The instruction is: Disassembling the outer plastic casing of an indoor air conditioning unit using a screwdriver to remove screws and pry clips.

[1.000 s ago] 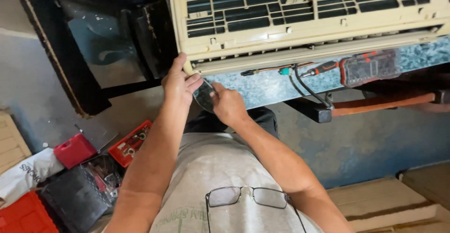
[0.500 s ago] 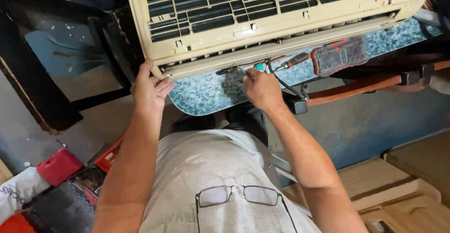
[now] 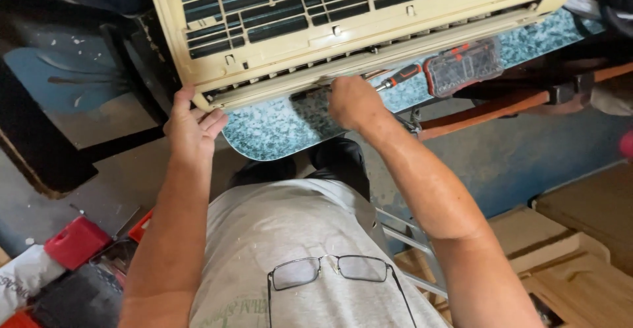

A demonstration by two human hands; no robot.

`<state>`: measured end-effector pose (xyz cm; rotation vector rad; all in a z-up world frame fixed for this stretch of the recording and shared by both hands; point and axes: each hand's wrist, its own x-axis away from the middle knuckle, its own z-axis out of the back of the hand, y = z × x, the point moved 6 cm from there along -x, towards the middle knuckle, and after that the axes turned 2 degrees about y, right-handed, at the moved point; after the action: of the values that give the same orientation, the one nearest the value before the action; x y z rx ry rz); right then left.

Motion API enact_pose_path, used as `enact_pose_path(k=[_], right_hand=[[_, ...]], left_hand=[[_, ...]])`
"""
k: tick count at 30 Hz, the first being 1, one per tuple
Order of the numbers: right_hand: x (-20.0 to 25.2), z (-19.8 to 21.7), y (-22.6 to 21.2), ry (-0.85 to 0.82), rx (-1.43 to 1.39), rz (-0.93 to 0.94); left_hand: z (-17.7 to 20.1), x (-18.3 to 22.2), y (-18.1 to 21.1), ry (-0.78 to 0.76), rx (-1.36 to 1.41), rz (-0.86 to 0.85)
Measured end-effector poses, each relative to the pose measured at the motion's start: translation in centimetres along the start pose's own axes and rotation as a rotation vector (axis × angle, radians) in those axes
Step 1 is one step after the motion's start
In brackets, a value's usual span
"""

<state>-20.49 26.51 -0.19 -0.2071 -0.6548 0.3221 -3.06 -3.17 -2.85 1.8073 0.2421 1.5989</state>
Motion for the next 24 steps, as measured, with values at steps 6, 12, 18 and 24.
enact_pose_path(k=[6,12,18,24], right_hand=[[3.9,-3.6,0.3,0.064,-0.342,-0.085],[4.3,-9.0,-0.3,0.417,-0.516,-0.063],[2.8,-11.2,-0.5,0.657,-0.577,0.03],[2.8,-9.6,-0.6,0.566,-0.543,-0.021]], left_hand=[[0.1,0.4,0.4,-0.004,-0.01,-0.033],[0.7,-1.9,-0.5,-0.04,-0.032,-0.03],[-1.1,0.7,0.1,-0.018,0.079,-0.115],[-3.6,5.8,5.2,-0.019,-0.063,-0.41]])
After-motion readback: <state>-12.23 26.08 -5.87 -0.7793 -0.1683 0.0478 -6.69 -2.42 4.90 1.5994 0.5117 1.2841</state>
